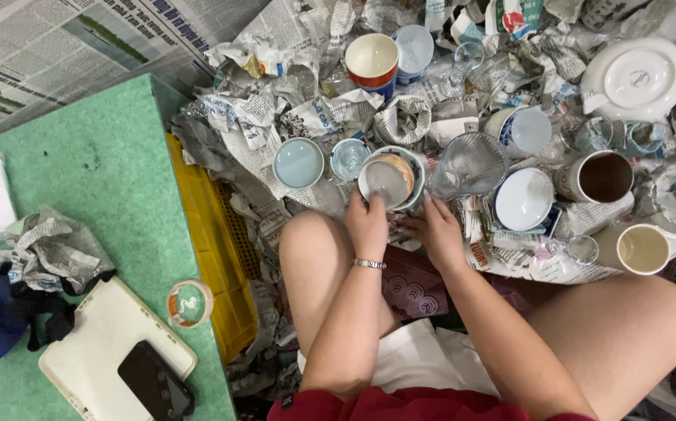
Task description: The person sits on the floor and wraps various dishes, including bowls and cups, with newspaper. They fold the paper around each item and place the wrapped dishes into a pile.
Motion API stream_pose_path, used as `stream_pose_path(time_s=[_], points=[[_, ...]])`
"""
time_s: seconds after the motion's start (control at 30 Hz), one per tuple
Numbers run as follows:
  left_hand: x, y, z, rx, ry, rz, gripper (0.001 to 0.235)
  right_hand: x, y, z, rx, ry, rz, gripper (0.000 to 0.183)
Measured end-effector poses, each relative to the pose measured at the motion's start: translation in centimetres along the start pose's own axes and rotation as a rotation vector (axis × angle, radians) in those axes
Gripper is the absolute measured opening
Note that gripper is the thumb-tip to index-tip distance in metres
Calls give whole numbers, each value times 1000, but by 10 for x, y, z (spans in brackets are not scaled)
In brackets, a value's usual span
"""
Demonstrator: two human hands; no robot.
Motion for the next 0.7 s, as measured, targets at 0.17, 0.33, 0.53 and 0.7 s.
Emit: stream_pose_path(time_s=[0.17,0.33,0.53,0.7], points=[[-2,-2,-20,-252,350,-96,38,16,-30,0,49,4,50,60],[-4,-2,-19,-165,298,-31,42,11,-44,-5,4,105,184,63],[-5,-3,-24,-149,239,26,43,4,-28,-5,20,118,267,65],[-10,-8,-13,12,135,140,43,6,-14,2,-15,46,263,66]])
Point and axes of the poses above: each hand's wrist, its own y-axis towards the middle knuckle, its own x-axis out of the back of the hand, z = x × y, the point moved 4 cm from there along y, towards the middle knuckle, and after that the axes turned 4 degrees about y, right-handed, at the moved point
